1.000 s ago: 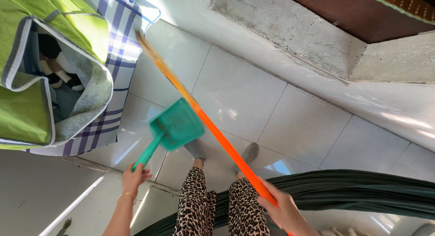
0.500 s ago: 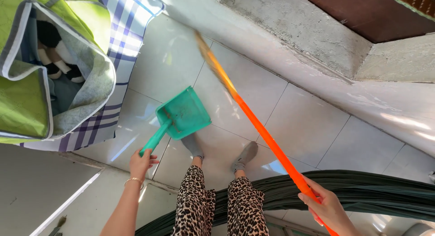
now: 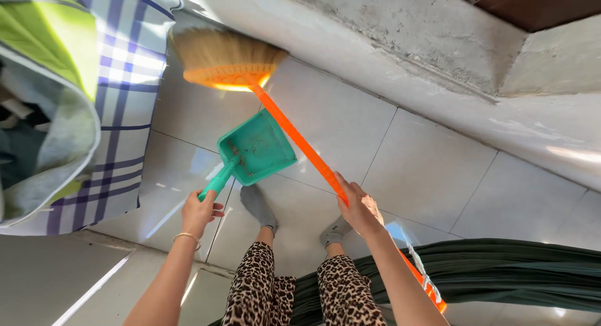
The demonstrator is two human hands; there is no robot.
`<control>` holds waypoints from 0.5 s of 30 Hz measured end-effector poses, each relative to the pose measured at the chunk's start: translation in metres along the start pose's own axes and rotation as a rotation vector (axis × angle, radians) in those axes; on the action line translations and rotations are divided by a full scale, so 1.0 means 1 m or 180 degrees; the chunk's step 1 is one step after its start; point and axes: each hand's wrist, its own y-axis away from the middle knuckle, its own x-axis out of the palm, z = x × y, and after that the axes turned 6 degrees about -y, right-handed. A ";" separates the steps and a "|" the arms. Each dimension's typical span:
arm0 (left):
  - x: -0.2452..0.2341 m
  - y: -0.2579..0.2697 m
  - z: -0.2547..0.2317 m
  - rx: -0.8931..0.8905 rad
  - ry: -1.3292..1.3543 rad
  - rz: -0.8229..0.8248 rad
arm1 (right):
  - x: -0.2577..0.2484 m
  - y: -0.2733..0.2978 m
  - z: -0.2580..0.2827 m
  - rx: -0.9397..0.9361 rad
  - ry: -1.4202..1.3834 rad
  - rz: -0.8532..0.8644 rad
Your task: Sweep the tiled floor and collect debris into a dustpan.
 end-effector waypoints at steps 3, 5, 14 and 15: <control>0.011 -0.009 0.011 0.0720 -0.1286 -0.0730 | 0.020 -0.007 -0.033 -0.0084 0.0246 -0.0072; 0.026 0.001 -0.012 0.1433 -0.2371 -0.1453 | 0.043 -0.008 -0.067 -0.0170 0.0373 -0.0136; 0.282 -0.086 -0.144 0.3059 -0.0411 -0.0435 | 0.112 -0.035 -0.151 0.0257 0.0251 0.0075; 0.320 -0.121 -0.140 0.2989 -0.0571 -0.0470 | 0.110 -0.040 -0.157 0.0241 0.0175 -0.0050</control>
